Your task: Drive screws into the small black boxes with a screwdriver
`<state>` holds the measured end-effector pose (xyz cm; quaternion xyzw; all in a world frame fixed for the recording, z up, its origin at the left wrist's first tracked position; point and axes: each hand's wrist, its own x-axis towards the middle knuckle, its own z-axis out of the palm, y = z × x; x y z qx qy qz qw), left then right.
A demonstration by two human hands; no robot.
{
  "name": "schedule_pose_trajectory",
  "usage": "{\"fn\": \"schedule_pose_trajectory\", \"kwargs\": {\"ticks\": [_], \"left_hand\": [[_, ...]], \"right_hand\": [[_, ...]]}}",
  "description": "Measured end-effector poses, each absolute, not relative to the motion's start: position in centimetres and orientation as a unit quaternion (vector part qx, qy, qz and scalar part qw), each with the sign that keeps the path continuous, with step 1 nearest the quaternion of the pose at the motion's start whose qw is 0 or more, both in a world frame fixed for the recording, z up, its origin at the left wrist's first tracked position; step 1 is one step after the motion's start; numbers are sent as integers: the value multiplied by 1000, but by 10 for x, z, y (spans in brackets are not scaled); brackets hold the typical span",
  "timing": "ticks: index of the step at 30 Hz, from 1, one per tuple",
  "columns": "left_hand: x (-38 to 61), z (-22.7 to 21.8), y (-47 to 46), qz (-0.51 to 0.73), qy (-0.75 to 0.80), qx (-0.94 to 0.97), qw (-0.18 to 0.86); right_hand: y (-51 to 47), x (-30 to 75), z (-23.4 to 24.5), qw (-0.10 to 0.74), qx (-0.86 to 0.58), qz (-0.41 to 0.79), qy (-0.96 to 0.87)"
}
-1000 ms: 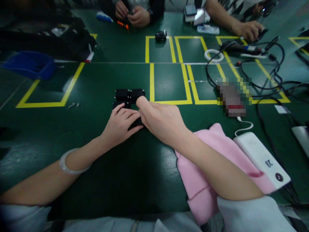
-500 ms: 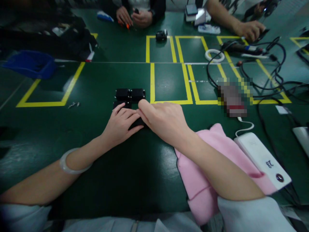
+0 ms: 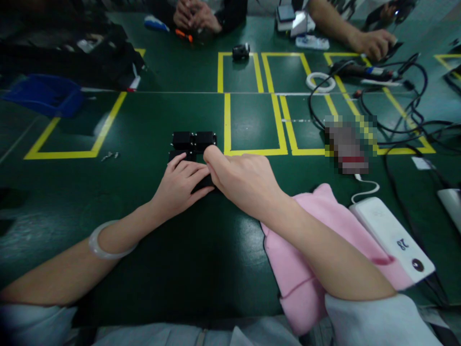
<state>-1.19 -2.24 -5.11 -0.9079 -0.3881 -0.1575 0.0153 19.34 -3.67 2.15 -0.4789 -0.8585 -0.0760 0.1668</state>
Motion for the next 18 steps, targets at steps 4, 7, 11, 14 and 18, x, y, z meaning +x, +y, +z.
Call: {"fn": "schedule_pose_trajectory", "kwargs": {"ticks": [4,7,11,14,18], "left_hand": [[-13,-52,-22,-158,-388,-908,17],[-13,-52,-22,-160,-387,-908,16],[-12,-52,-22,-154,-391,-908,13],[-12,-51,-22,-150,-392,-908,16],[-12,-52,-22,-152,-392,-907,19]], "right_hand": [[-38,193,22,163,-473,-61,-864],[-37,193,22,158,-475,-58,-864],[-37,193,23,154,-486,-58,-858],[-37,193,23,162,-488,-47,-857],[-37,193,24,157,-485,-41,-859]]}}
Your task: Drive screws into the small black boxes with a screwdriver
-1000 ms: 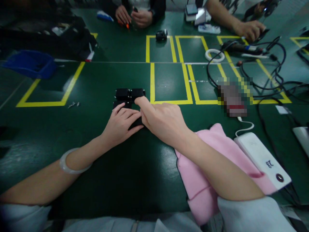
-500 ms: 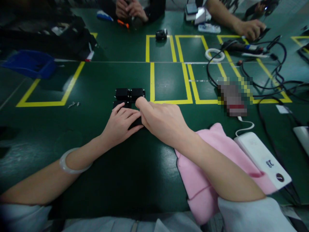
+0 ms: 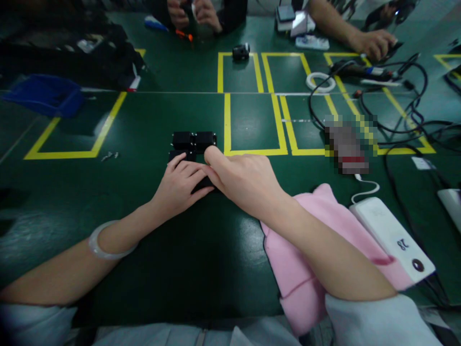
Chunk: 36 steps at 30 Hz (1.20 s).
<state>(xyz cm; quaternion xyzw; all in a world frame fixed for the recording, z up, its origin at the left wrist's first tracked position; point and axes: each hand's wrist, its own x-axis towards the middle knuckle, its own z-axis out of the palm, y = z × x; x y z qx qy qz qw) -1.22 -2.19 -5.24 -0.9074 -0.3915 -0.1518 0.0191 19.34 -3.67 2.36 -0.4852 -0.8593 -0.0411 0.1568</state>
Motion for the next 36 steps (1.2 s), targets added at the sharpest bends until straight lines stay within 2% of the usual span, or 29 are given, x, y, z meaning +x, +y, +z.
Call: {"fn": "schedule_pose_trajectory", "kwargs": {"ticks": [36], "left_hand": [[-12,-52,-22,-158,-393,-906,6]], "right_hand": [[-36,193,21,156,-488,-47,-858]]}}
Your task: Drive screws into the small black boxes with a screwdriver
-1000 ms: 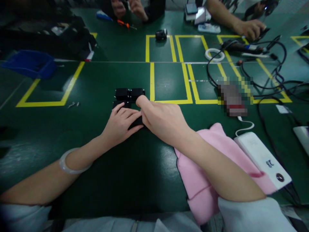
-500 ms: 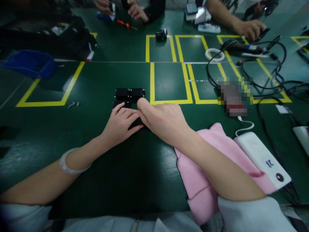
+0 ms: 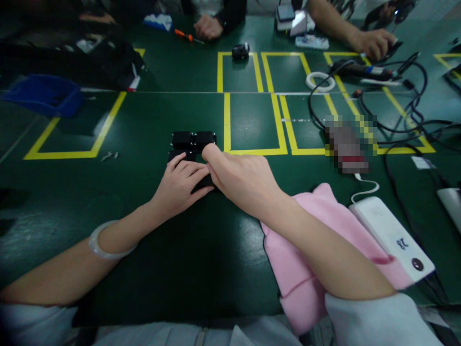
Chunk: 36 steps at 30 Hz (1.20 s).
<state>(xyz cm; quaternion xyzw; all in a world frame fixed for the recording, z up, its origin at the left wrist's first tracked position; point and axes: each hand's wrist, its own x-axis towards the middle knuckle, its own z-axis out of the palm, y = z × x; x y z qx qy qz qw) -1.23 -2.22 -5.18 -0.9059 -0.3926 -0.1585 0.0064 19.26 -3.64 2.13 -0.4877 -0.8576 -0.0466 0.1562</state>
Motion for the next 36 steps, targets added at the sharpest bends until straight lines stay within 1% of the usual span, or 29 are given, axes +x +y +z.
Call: {"fn": "schedule_pose_trajectory", "kwargs": {"ticks": [4,9,14,18,21,25,30,36], "left_hand": [[-12,-51,-22,-158,-392,-906,10],[-12,-51,-22,-155,-391,-907,8],[-12,-52,-22,-155,-390,-908,13],[-12,-52,-22,-151,-389,-909,22],[-13,-52,-22,-151,-388,-909,23],[-12,-52,-22,-153,-388,-909,23],[-12,-53,-22,-154,-388,-908,25],[-12,-51,-22,-154,-389,-908,21]], "right_hand": [[-36,193,21,168,-479,-51,-860],[-37,193,22,148,-490,-47,-858],[-37,193,22,162,-481,-56,-860],[-35,194,22,151,-486,-68,-858],[-35,193,21,158,-485,-79,-857],[-35,194,21,172,-479,-69,-858],[-35,194,20,162,-485,-68,-856],[-35,194,20,173,-479,-68,-858]]}}
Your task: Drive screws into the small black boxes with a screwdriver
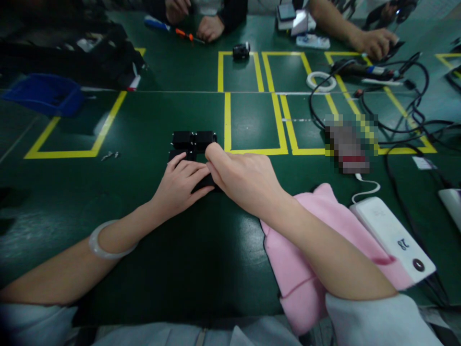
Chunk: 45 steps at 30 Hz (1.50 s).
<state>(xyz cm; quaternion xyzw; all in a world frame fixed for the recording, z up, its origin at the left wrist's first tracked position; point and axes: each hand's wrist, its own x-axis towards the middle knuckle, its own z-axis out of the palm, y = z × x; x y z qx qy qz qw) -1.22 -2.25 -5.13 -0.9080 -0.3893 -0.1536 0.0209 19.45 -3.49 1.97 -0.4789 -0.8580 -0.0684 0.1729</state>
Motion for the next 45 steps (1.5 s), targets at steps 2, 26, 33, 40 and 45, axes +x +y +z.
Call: {"fn": "schedule_pose_trajectory", "kwargs": {"ticks": [2,26,33,40,45], "left_hand": [[-12,-51,-22,-153,-390,-908,21],[-12,-51,-23,-151,-392,-907,11],[-12,-50,-23,-154,-393,-906,1],[-12,-51,-23,-150,-394,-907,6],[-12,-52,-23,-149,-391,-908,16]], "right_hand": [[-35,195,20,165,-483,-70,-857],[-35,195,21,163,-489,-65,-854],[-35,194,22,173,-488,-47,-854],[-36,193,22,168,-496,-47,-851],[-36,193,21,184,-487,-37,-853]]}}
